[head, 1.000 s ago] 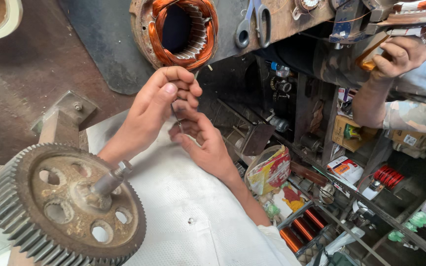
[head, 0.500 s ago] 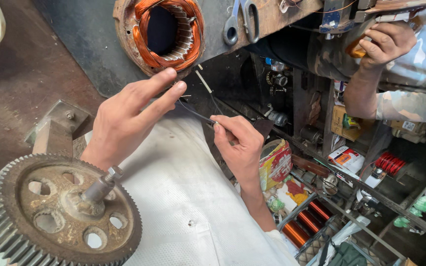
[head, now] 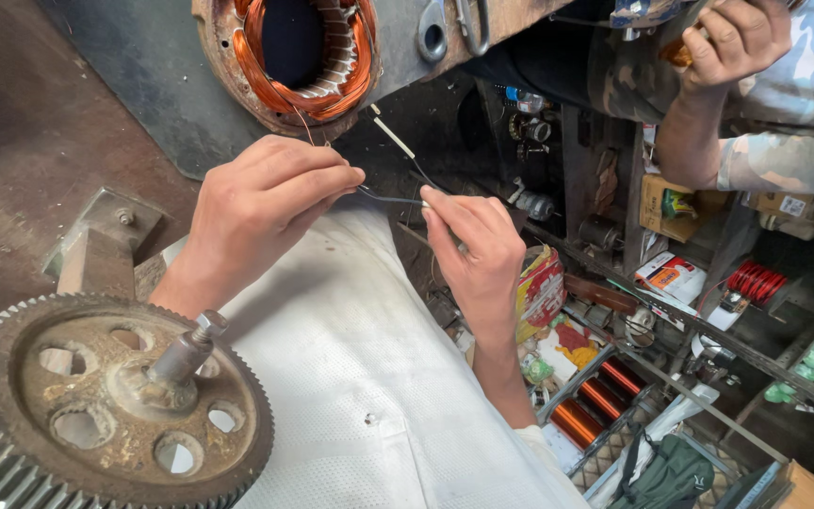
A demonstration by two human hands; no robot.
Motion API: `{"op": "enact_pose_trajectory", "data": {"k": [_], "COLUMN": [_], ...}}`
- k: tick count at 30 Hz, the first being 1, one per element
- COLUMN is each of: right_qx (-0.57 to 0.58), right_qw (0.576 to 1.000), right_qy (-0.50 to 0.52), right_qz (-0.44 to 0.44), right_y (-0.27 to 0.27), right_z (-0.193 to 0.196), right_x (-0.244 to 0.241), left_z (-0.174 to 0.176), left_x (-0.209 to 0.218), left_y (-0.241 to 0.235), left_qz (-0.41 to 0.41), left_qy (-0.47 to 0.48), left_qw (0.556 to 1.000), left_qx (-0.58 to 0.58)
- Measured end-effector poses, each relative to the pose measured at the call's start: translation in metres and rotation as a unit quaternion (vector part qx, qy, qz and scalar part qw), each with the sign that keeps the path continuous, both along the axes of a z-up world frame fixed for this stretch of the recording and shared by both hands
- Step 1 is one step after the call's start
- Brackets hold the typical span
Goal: The person strips insulation from copper wires using scissors and a small tool, then twists and connects the wires to a motor stator assembly. The person uses a brush to clean or apply a substance to the stator windings.
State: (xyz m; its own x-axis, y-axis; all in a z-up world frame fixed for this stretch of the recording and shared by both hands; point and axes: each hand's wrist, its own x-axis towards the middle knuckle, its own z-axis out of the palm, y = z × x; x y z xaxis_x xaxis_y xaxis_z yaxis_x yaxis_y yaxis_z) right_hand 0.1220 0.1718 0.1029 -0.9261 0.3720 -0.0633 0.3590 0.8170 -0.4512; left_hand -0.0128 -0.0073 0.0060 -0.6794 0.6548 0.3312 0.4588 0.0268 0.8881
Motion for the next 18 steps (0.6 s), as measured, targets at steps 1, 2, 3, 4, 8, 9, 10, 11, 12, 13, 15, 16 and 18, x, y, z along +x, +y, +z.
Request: {"op": "enact_pose_trajectory", "data": {"k": [1,2,3,4,8,9,10,11,12,13,15,16,18], "right_qx": [0.008,0.007,0.005,0.003,-0.019,-0.027,-0.035,-0.036,-0.037,-0.037,-0.040,-0.042,-0.039], "right_qw": [1.000,1.000,1.000,1.000,0.999,0.999,0.999,0.999,0.999,0.999,0.998,0.998,0.998], "right_qy": [-0.003,-0.002,0.000,0.002,0.016,0.020,0.023,0.027,0.032,0.037,0.040,0.042,0.045], "right_qz": [0.008,0.013,0.018,0.023,0.032,0.030,0.029,0.025,0.021,0.017,0.018,0.019,0.014], "right_y": [-0.001,-0.002,-0.004,-0.006,-0.014,-0.015,-0.017,-0.018,-0.019,-0.020,-0.021,-0.021,-0.021], "right_z": [-0.001,-0.003,-0.004,-0.006,-0.015,-0.017,-0.019,-0.021,-0.023,-0.024,-0.024,-0.024,-0.023], "right_x": [-0.002,-0.004,-0.007,-0.009,-0.018,-0.020,-0.021,-0.022,-0.024,-0.024,-0.026,-0.027,-0.028], "left_z": [0.000,0.000,0.000,0.000,0.002,0.002,0.002,0.002,0.002,0.002,0.003,0.004,0.005], "left_x": [0.001,0.002,0.002,0.003,0.004,0.005,0.005,0.004,0.004,0.004,0.002,0.001,0.000], "left_y": [0.000,0.000,0.000,0.000,0.002,0.003,0.003,0.003,0.003,0.003,0.003,0.003,0.003], "left_qz": [0.000,-0.005,-0.010,-0.015,-0.015,-0.015,-0.014,-0.017,-0.019,-0.021,-0.025,-0.026,-0.033], "left_qy": [-0.014,-0.030,-0.046,-0.061,-0.064,-0.066,-0.067,-0.068,-0.069,-0.070,-0.076,-0.078,-0.075], "left_qw": [1.000,1.000,0.999,0.998,0.998,0.998,0.998,0.998,0.997,0.997,0.997,0.997,0.997], "left_qx": [0.003,0.007,0.009,0.012,0.007,0.008,0.008,0.006,0.003,0.001,0.000,-0.001,-0.006]}}
